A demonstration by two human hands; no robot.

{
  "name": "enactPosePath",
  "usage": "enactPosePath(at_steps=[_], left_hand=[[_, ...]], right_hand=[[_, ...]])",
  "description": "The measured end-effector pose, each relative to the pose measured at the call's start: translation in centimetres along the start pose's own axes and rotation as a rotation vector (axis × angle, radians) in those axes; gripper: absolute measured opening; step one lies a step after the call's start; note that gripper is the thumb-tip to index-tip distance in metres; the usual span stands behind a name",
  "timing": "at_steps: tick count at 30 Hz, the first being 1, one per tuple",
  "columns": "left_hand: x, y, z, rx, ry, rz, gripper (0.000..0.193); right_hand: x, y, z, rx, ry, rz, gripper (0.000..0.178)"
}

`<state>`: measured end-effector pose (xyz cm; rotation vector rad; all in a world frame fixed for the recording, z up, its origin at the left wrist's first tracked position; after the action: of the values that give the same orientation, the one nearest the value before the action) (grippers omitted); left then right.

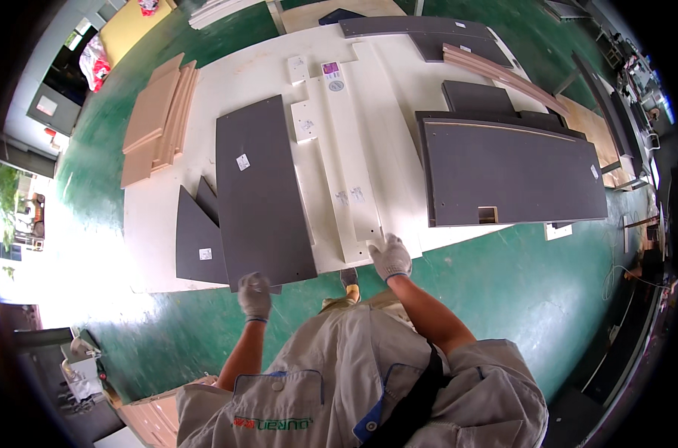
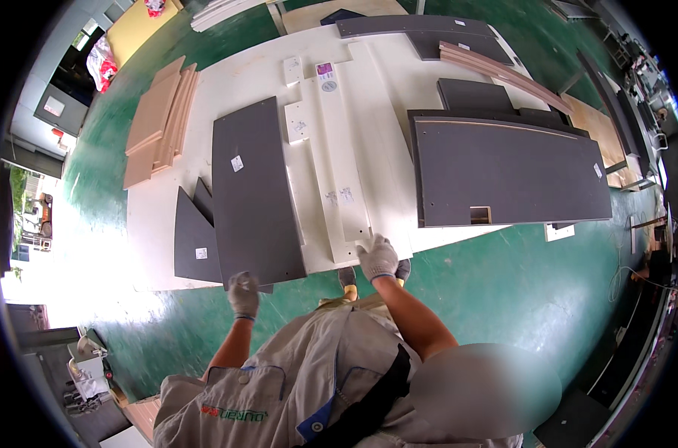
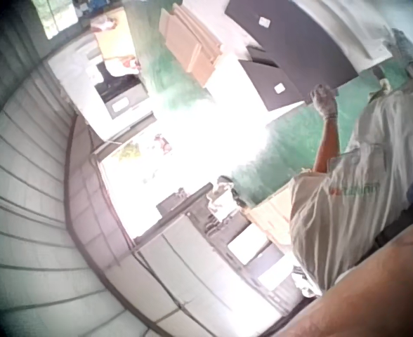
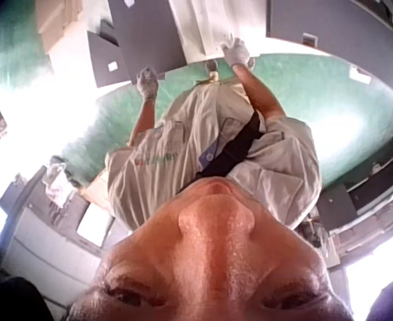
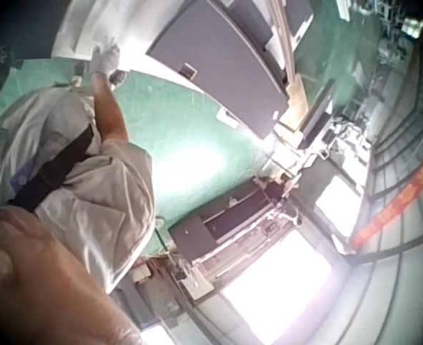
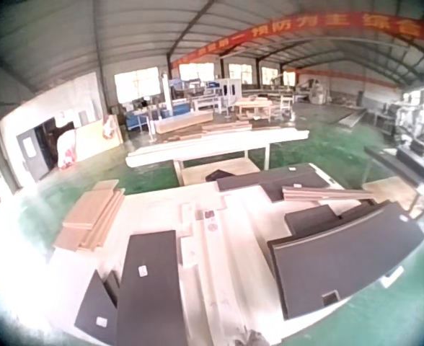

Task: The person handles large grey panels and wooden trim pieces in a workshop. They pick up panels, place them on a workbench, and apply white strips to the edges. The person also stacks the panels and attaches wooden trim to the sides of the panels.

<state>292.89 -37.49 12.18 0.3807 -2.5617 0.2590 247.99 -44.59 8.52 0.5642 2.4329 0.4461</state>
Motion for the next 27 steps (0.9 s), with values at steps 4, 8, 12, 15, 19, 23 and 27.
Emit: enactPosePath(at_steps=[4,8,12,15,19,23,27], left_hand=[[9.0,2.5,5.0,-0.288,0.091,0.126,0.028],[14.2,4.3,5.9,-0.495,0.211,0.173,0.034],[11.2,5.6,7.0,-0.569,0.229,0.015,0.036],[10.5,5.5,8.5,-0.680,0.145,0.020,0.039],[11.5,6.0,12.0,-0.805,0.220,0.076,0.039],[18.6,3.9,14.1,-0.850,0.411,0.220,0.032],[24.8,1.9,22.4,-0.963,1.012,-0.304,0.030]], right_hand=[[-6.7,-2.7,0.8,0.181,0.190,-0.162,0.096],[-5.0,-6.0,4.2,0.032,0.267,-0.108,0.105],[-4.2,-2.1,4.2,-0.107,0.231,-0.062,0.113],[-2.0,0.9,6.1,-0.085,0.114,0.015,0.112],[-2.8,1.7,2.9,-0.209,-0.055,0.116,0.115],[-1.1,3.1,-2.9,-0.297,0.020,0.103,0.116],[0.4,6.2,-9.4,-0.277,0.146,0.005,0.097]])
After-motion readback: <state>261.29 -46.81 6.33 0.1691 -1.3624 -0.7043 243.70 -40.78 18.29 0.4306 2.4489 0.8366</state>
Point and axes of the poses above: each hand's wrist, its own y-axis away from the middle knuckle, its own z-axis out of the palm, x = y × z, the point moved 8 cm from there along -y, towards the middle knuckle, and after that the axes turned 2 degrees about -y, right-handed, at the moved point
